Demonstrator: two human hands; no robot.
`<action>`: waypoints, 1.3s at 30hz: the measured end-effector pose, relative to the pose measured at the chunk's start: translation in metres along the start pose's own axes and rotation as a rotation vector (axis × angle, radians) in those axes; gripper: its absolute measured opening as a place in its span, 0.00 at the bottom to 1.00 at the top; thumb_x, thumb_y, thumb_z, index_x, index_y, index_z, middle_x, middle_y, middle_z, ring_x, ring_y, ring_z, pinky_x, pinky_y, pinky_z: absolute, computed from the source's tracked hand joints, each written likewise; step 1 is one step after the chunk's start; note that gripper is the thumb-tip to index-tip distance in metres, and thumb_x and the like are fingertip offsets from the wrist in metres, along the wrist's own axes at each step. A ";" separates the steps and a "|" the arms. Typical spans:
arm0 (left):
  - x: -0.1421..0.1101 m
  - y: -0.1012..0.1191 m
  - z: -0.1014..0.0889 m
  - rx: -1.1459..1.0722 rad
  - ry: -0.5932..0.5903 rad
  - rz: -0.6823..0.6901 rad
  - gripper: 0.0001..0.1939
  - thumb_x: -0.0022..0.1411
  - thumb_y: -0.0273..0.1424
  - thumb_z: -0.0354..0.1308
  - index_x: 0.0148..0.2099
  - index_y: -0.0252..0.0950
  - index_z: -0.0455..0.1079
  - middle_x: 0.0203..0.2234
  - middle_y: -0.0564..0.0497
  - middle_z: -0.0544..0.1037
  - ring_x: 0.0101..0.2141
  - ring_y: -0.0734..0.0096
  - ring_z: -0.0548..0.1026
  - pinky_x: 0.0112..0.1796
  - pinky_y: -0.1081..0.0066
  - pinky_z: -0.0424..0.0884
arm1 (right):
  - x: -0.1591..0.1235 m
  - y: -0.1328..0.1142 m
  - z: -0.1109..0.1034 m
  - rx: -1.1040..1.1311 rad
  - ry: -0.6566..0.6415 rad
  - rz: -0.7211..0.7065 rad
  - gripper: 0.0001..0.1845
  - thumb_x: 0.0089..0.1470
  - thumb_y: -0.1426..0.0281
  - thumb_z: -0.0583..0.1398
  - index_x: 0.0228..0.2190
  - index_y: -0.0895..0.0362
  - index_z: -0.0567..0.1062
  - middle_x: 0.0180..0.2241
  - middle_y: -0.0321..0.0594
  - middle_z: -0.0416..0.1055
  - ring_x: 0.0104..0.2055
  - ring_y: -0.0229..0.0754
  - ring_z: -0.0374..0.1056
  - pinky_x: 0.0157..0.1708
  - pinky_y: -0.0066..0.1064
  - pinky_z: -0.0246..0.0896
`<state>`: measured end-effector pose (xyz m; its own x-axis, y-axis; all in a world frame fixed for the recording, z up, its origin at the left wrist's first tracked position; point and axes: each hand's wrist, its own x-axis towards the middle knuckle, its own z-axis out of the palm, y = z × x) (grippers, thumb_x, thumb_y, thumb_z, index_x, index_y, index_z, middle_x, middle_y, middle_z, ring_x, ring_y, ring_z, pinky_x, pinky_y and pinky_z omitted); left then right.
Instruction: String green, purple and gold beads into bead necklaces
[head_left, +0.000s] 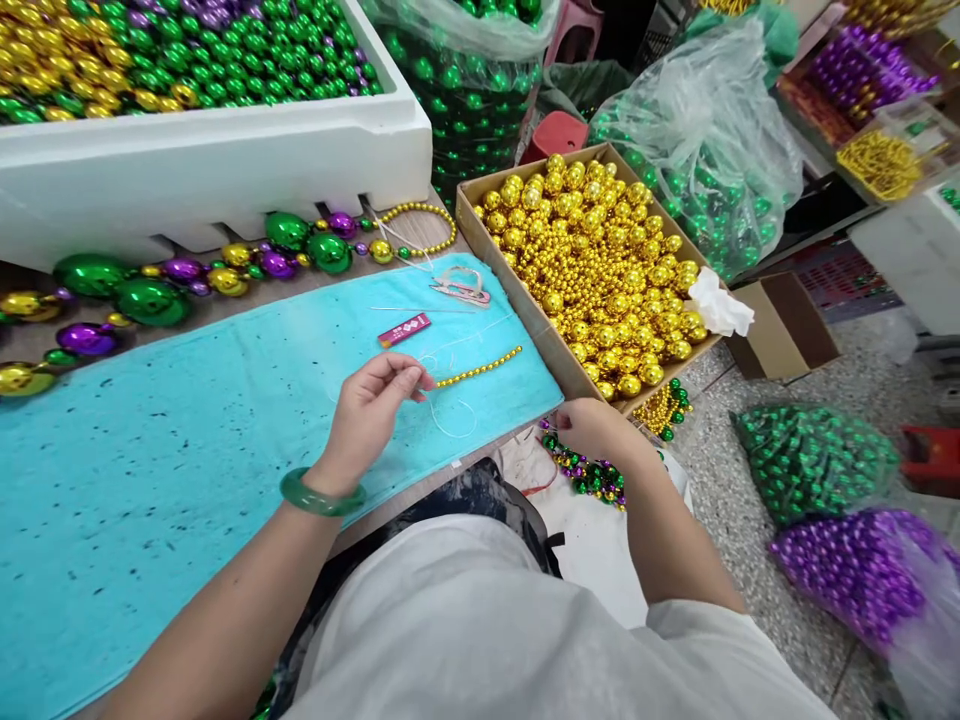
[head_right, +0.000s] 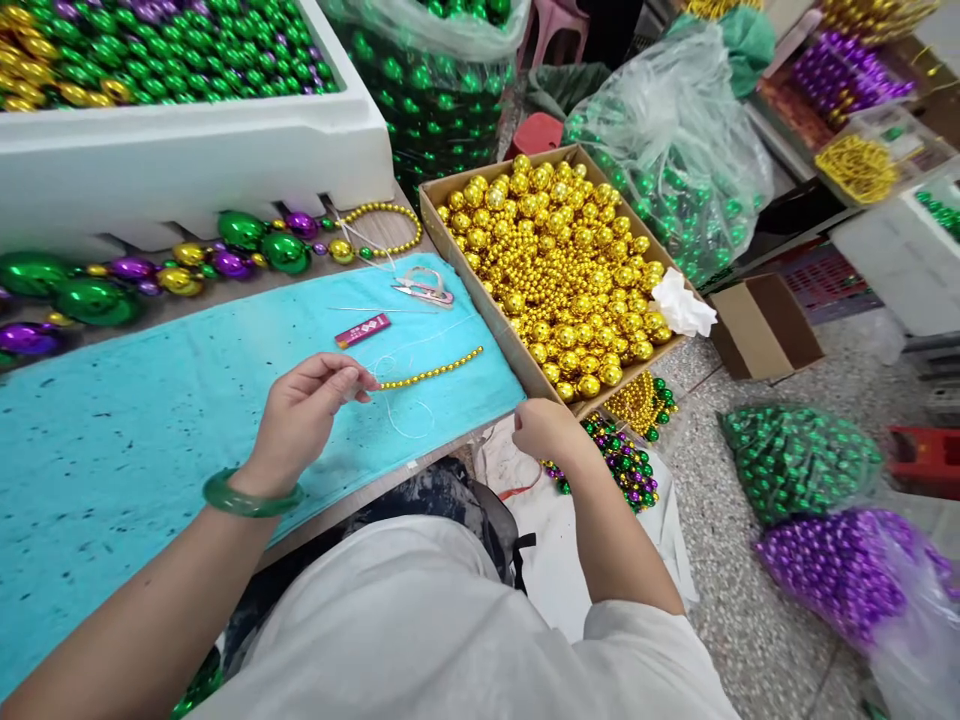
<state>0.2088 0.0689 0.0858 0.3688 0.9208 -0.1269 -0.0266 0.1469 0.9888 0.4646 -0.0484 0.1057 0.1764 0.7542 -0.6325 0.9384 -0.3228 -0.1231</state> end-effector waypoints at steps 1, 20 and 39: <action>-0.001 0.000 0.000 0.002 0.004 0.000 0.08 0.58 0.36 0.61 0.35 0.35 0.71 0.28 0.52 0.77 0.29 0.73 0.73 0.33 0.71 0.70 | -0.006 0.002 0.000 -0.016 -0.029 0.001 0.06 0.46 0.74 0.58 0.25 0.57 0.76 0.27 0.41 0.75 0.28 0.40 0.65 0.25 0.29 0.46; 0.007 0.017 0.025 0.241 0.023 0.302 0.05 0.59 0.32 0.60 0.34 0.37 0.74 0.41 0.48 0.76 0.48 0.64 0.72 0.47 0.64 0.69 | 0.045 -0.059 -0.038 1.049 0.261 -0.663 0.14 0.48 0.66 0.64 0.38 0.56 0.76 0.35 0.38 0.75 0.30 0.36 0.67 0.29 0.29 0.64; -0.046 -0.047 0.014 1.414 -0.488 0.710 0.07 0.65 0.25 0.53 0.36 0.32 0.72 0.37 0.42 0.74 0.41 0.58 0.69 0.35 0.63 0.66 | 0.048 -0.065 -0.040 1.377 0.492 -0.401 0.10 0.49 0.61 0.64 0.29 0.55 0.73 0.16 0.30 0.66 0.16 0.29 0.56 0.15 0.24 0.49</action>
<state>0.2062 0.0142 0.0462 0.8983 0.4235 0.1171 0.4048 -0.9013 0.1540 0.4237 0.0323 0.1141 0.3243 0.9397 -0.1083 -0.0046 -0.1130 -0.9936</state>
